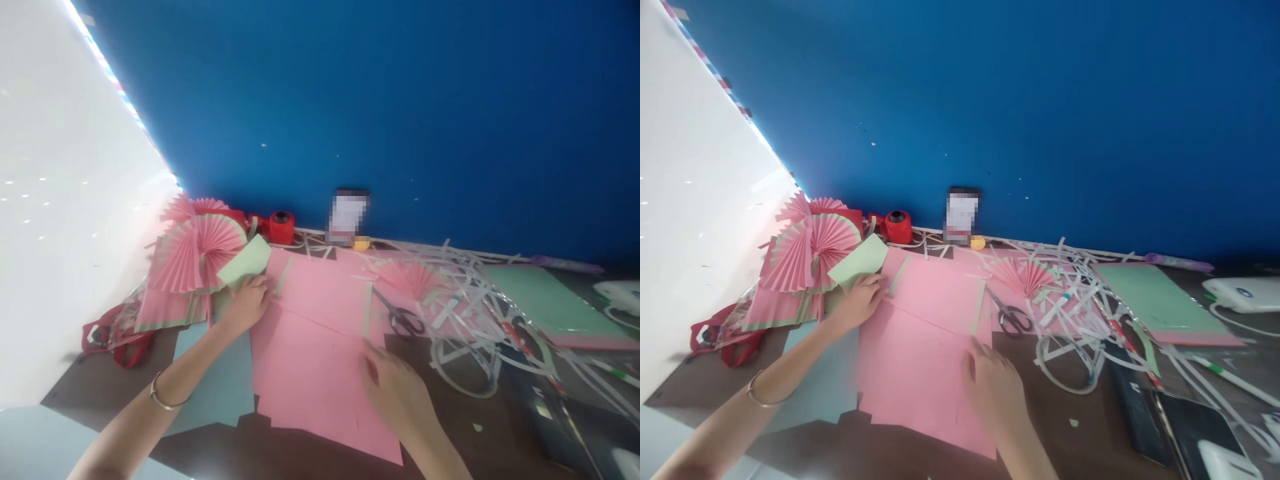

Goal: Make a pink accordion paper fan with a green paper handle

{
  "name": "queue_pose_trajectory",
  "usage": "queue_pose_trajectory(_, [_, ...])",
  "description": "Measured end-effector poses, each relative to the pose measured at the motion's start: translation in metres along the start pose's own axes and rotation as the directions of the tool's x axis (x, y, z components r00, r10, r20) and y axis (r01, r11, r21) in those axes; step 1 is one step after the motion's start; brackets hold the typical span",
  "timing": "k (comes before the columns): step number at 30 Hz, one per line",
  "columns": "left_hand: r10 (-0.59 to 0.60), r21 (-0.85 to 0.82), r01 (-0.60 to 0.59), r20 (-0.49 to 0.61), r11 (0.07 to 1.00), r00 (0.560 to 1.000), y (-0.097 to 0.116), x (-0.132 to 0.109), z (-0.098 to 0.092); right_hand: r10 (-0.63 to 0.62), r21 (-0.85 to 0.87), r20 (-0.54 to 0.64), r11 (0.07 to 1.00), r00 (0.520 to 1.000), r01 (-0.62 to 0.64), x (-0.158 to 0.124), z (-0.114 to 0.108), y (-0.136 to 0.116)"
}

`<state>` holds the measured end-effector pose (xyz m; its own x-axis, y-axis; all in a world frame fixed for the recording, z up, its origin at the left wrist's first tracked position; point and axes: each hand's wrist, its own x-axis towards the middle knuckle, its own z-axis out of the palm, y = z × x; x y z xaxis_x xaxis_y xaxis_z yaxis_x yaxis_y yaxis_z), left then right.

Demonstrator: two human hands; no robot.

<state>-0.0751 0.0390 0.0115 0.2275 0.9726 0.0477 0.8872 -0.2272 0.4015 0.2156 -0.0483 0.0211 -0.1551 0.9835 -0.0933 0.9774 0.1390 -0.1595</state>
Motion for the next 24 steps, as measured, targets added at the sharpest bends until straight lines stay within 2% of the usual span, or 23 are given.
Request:
queue_pose_trajectory(4, [-0.027,-0.175,0.032,0.031,0.984,0.999,-0.006,-0.002,-0.007,-0.003,-0.006,-0.012,1.0,1.0,0.003,0.001,0.001,-0.001])
queue_pose_trajectory(10, [0.031,-0.134,-0.021,0.078,0.991,0.996,-0.012,-0.002,-0.006,-0.015,-0.025,-0.027,1.0,1.0,0.014,0.002,0.001,0.0])
queue_pose_trajectory(14, [0.05,-0.05,-0.045,0.102,0.998,0.993,-0.014,0.001,-0.002,-0.023,-0.025,-0.043,0.999,0.999,0.022,0.001,0.002,0.001])
queue_pose_trajectory(17, [0.087,0.071,-0.094,0.101,0.993,0.991,-0.011,0.001,-0.002,-0.025,-0.031,-0.06,0.999,0.998,0.023,0.0,0.003,0.001])
queue_pose_trajectory(20, [0.14,0.234,-0.149,0.056,0.961,0.989,-0.004,-0.001,0.0,-0.027,-0.035,-0.055,0.999,0.998,0.025,0.0,0.003,0.001])
queue_pose_trajectory(24, [0.122,0.397,-0.093,-0.048,0.913,0.991,0.008,-0.007,0.009,-0.027,-0.031,-0.055,0.999,0.998,0.026,0.0,0.002,0.002])
